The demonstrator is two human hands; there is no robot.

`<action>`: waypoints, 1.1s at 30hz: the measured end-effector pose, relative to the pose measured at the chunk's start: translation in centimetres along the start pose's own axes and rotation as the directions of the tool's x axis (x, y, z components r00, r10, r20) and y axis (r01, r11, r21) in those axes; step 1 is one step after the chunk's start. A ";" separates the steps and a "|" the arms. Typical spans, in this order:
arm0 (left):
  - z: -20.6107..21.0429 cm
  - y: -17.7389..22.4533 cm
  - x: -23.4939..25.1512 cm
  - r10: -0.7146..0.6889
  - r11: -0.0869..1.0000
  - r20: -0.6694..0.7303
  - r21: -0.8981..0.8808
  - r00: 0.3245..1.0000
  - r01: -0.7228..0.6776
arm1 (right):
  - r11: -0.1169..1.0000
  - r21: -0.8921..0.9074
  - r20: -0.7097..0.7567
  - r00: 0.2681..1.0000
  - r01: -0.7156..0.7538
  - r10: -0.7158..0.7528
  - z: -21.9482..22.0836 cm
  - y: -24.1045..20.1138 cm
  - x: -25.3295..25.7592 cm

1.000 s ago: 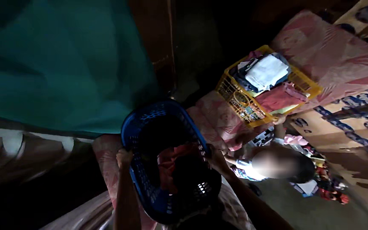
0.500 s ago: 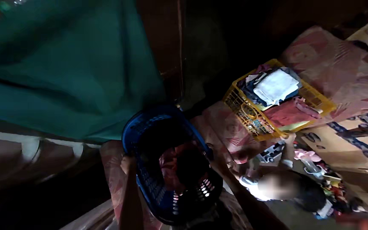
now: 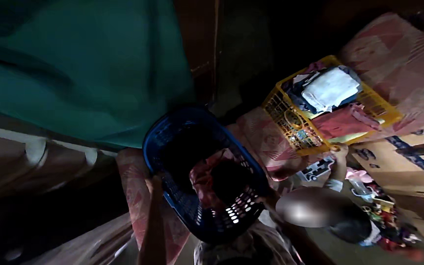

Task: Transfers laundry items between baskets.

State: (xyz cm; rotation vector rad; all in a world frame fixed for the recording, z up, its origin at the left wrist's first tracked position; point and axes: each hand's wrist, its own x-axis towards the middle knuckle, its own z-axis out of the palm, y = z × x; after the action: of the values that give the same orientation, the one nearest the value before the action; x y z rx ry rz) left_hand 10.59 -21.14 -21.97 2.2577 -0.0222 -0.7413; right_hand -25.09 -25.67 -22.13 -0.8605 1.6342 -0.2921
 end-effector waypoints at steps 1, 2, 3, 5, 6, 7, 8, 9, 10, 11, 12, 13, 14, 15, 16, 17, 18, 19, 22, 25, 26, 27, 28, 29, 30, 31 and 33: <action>0.2 -0.7 -1.0 -0.014 0.999 -0.008 -0.036 1.000 0.014 | 0.997 -0.081 0.011 1.000 0.010 -0.009 -1.1 -1.1 1.0; 0.5 -1.6 -2.2 -0.037 0.996 -0.025 -0.079 0.999 0.035 | 0.985 -0.172 0.020 1.000 0.021 -0.018 -2.2 -2.6 1.9; 0.8 -2.9 -3.7 -0.058 0.992 -0.043 -0.119 0.997 0.052 | 0.965 -0.255 0.027 0.999 0.052 -0.047 -3.2 -4.2 2.8; 1.4 -5.4 -7.5 -0.102 0.979 -0.037 -0.181 0.994 0.094 | 0.901 -0.413 0.070 0.991 0.132 -0.113 -5.0 -7.9 5.1; 1.8 -6.5 -9.5 -0.120 0.973 -0.010 -0.200 0.993 0.115 | 0.867 -0.471 0.094 0.987 0.162 -0.133 -5.6 -9.8 6.6; 1.9 -7.4 -11.3 -0.136 0.970 0.041 -0.196 0.990 0.141 | 0.838 -0.513 0.099 0.982 0.188 -0.159 -5.9 -11.1 8.1; 1.9 -8.0 -12.7 -0.148 0.971 0.116 -0.173 0.982 0.167 | 0.818 -0.540 0.096 0.980 0.197 -0.173 -6.1 -12.1 9.4; 1.7 -8.5 -13.3 -0.123 0.979 0.210 -0.134 0.970 0.153 | 0.810 -0.547 0.089 0.977 0.210 -0.193 -6.1 -13.0 10.5; 1.2 -8.5 -13.6 -0.060 0.992 0.297 -0.085 0.953 0.089 | 0.810 -0.538 0.075 0.971 0.232 -0.228 -6.1 -13.5 11.3; 0.6 -8.3 -13.3 0.032 0.999 0.320 -0.014 0.947 -0.029 | 0.811 -0.526 0.054 0.962 0.256 -0.269 -6.0 -13.4 11.5; -0.4 -7.1 -13.0 0.123 0.987 0.277 0.071 0.953 -0.148 | 0.818 -0.502 0.026 0.951 0.280 -0.309 -5.8 -12.6 11.2; -1.7 -6.0 -12.1 0.221 0.957 0.215 0.142 0.951 -0.254 | 0.835 -0.456 -0.020 0.935 0.308 -0.355 -5.5 -11.2 10.5; -2.8 -5.2 -10.4 0.322 0.920 0.143 0.185 0.936 -0.345 | 0.858 -0.389 -0.068 0.918 0.335 -0.390 -5.2 -9.5 9.6; -3.7 -3.4 -8.7 0.373 0.901 0.090 0.204 0.923 -0.384 | 0.885 -0.309 -0.094 0.915 0.348 -0.393 -4.8 -7.8 8.5; -4.3 -1.3 -7.0 0.376 0.887 0.089 0.252 0.922 -0.386 | 0.911 -0.253 -0.103 0.927 0.326 -0.361 -4.6 -6.3 7.5; -4.6 0.6 -5.1 0.368 0.867 0.121 0.314 0.922 -0.387 | 0.934 -0.224 -0.107 0.945 0.280 -0.309 -4.6 -5.0 6.9; -4.4 2.1 -3.1 0.329 0.855 0.173 0.362 0.928 -0.371 | 0.946 -0.211 -0.121 0.954 0.246 -0.275 -4.6 -4.0 6.8; -3.8 3.4 -1.0 0.277 0.839 0.224 0.416 0.934 -0.349 | 0.951 -0.210 -0.130 0.957 0.228 -0.259 -4.7 -3.7 7.0; -2.1 5.5 4.3 0.185 0.789 0.313 0.518 0.932 -0.331 | 0.939 -0.255 -0.095 0.960 0.231 -0.263 -4.6 -5.2 7.9; -2.3 4.5 5.3 0.171 0.811 0.242 0.516 0.955 -0.276 | 0.919 -0.312 -0.061 0.960 0.241 -0.273 -4.5 -8.7 8.5; -2.7 3.3 4.8 0.153 0.834 0.203 0.499 0.967 -0.237 | 0.911 -0.337 -0.047 0.962 0.239 -0.269 -4.4 -10.1 8.6; -3.3 2.1 3.8 0.144 0.858 0.158 0.473 0.977 -0.203 | 0.898 -0.364 -0.020 0.962 0.247 -0.272 -4.3 -11.5 9.1; -3.8 1.1 2.3 0.142 0.874 0.111 0.453 0.984 -0.177 | 0.878 -0.398 0.018 0.960 0.264 -0.281 -4.1 -13.2 9.7; -4.4 0.3 0.8 0.144 0.889 0.059 0.430 0.988 -0.156 | 0.854 -0.433 0.062 0.955 0.287 -0.289 -3.7 -14.9 10.4; -4.9 -0.6 -0.4 0.141 0.901 0.000 0.413 0.990 -0.129 | 0.829 -0.471 0.108 0.952 0.302 -0.286 -3.1 -16.7 11.0; -5.2 -1.5 -1.2 0.136 0.911 -0.056 0.399 0.989 -0.103 | 0.805 -0.499 0.145 0.946 0.322 -0.289 -2.2 -18.3 11.6; -5.1 -2.8 -1.4 0.139 0.934 -0.147 0.349 0.979 -0.080 | 0.763 -0.544 0.200 0.938 0.348 -0.284 -0.4 -21.6 12.8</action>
State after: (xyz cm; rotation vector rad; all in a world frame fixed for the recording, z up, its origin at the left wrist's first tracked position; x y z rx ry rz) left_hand 11.51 -15.47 -20.27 2.6196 -0.2092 -0.5129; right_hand -17.72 -49.36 -18.22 -1.5993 1.4831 0.0310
